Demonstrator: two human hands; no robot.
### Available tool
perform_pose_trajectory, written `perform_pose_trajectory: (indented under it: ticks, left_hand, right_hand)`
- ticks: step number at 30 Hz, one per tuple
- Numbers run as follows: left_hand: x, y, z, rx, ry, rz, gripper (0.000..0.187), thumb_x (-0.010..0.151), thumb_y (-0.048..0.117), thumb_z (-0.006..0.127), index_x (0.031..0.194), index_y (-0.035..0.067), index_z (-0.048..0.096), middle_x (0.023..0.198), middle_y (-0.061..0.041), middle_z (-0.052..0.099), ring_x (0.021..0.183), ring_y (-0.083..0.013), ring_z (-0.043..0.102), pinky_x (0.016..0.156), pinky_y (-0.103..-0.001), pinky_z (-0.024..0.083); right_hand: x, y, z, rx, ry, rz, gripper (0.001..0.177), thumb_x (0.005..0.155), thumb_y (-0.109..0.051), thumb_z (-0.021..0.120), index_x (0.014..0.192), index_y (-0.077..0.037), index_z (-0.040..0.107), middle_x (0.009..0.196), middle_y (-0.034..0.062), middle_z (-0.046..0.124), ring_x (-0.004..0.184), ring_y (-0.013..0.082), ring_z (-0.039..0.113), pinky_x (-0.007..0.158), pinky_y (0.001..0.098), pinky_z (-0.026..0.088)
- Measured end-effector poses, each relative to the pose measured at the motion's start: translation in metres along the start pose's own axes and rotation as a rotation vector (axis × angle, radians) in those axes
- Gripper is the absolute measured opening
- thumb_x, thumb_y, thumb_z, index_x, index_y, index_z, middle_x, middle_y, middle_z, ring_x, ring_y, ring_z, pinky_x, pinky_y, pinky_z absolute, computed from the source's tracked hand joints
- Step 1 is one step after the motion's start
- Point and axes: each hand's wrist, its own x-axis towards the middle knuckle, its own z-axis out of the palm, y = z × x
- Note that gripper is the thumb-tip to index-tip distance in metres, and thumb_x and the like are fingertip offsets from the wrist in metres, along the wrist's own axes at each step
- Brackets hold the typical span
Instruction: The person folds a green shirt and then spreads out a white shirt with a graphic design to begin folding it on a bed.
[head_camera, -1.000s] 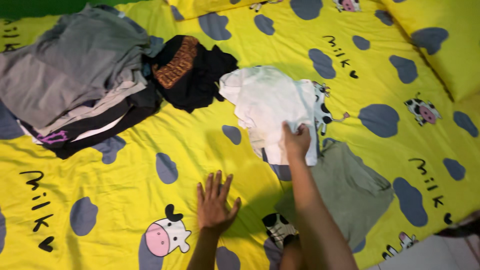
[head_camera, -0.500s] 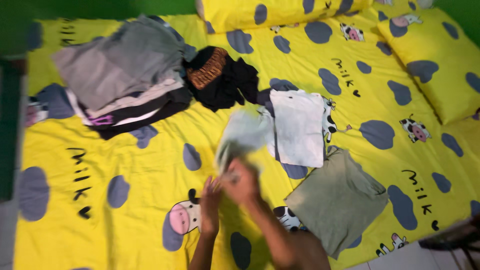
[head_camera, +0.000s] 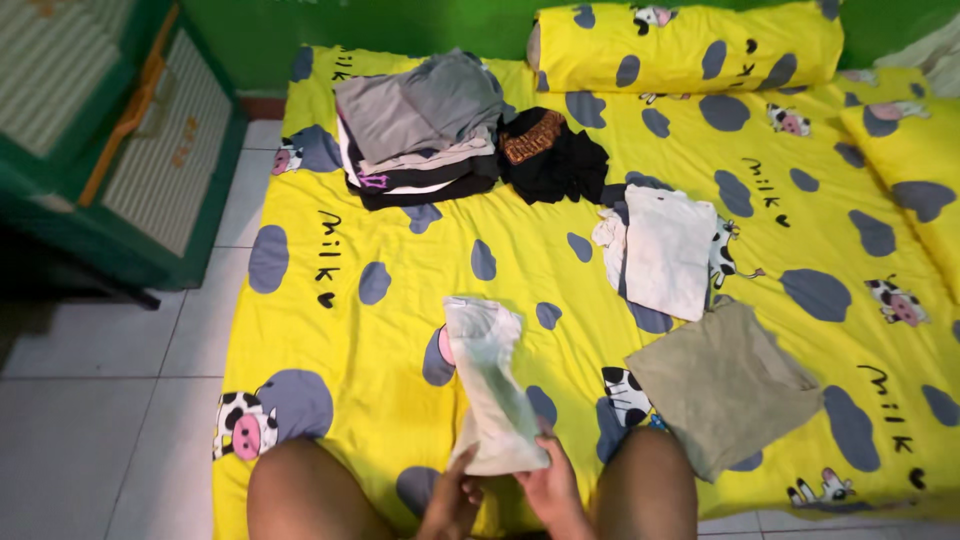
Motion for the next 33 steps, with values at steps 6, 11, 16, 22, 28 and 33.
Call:
perform_pose_trajectory:
  ticks: [6,11,16,22,28,33]
  left_hand:
    - [0.004,0.052,-0.003,-0.273,-0.061,-0.119,0.033,0.101,0.035,0.079,0.125,0.012,0.077,0.104,-0.004,0.081,0.087,-0.0212,0.074,0.080,-0.043,0.064]
    - [0.047,0.126,0.050,-0.076,-0.233,0.281,0.033,0.106,0.026,0.071,0.132,0.007,0.077,0.123,-0.012,0.085,0.116,-0.0288,0.081,0.104,-0.047,0.065]
    - [0.062,0.261,0.184,0.281,-0.128,0.685,0.032,0.107,0.020,0.074,0.134,0.003,0.075,0.120,-0.013,0.081,0.107,-0.0275,0.075,0.095,-0.044,0.059]
    - [-0.025,0.326,0.278,0.525,-0.188,1.074,0.032,0.104,0.014,0.082,0.132,0.002,0.075,0.120,-0.010,0.082,0.105,-0.0175,0.076,0.095,-0.035,0.061]
    - [-0.030,0.243,0.155,0.944,-0.046,1.138,0.049,0.100,0.016,0.082,0.145,-0.001,0.072,0.131,-0.017,0.086,0.120,-0.0235,0.082,0.106,-0.037,0.062]
    - [-0.024,0.124,-0.001,1.774,0.409,0.331,0.089,0.091,0.060,0.085,0.163,0.015,0.057,0.141,-0.023,0.082,0.134,-0.0437,0.077,0.115,-0.055,0.061]
  right_hand:
    - [0.003,-0.023,0.027,-0.092,-0.187,0.497,0.029,0.113,-0.031,0.073,0.131,-0.009,0.080,0.119,0.0097,0.087,0.113,0.0274,0.081,0.107,0.0548,0.064]
    - [0.060,-0.048,0.102,-0.083,-0.407,0.184,0.048,0.106,-0.022,0.069,0.149,0.000,0.066,0.138,0.0200,0.082,0.122,0.0345,0.081,0.110,0.0545,0.064]
    - [0.133,-0.131,0.245,-0.053,-0.474,-0.187,0.040,0.111,-0.008,0.072,0.149,0.002,0.065,0.136,0.0198,0.076,0.125,0.0324,0.074,0.113,0.0461,0.060]
    - [0.097,-0.209,0.316,-0.168,-0.717,-0.496,0.045,0.101,0.003,0.071,0.145,-0.002,0.063,0.136,0.0139,0.076,0.130,0.0286,0.075,0.117,0.0458,0.061]
    - [0.067,-0.148,0.178,-0.457,-0.514,-0.458,0.059,0.096,-0.003,0.082,0.152,-0.003,0.066,0.142,0.0121,0.078,0.127,0.0250,0.076,0.110,0.0432,0.059]
    - [0.013,-0.051,0.035,-0.957,-0.279,-0.183,0.056,0.093,-0.010,0.088,0.146,-0.001,0.074,0.125,0.0106,0.085,0.106,0.0190,0.081,0.093,0.0374,0.067]
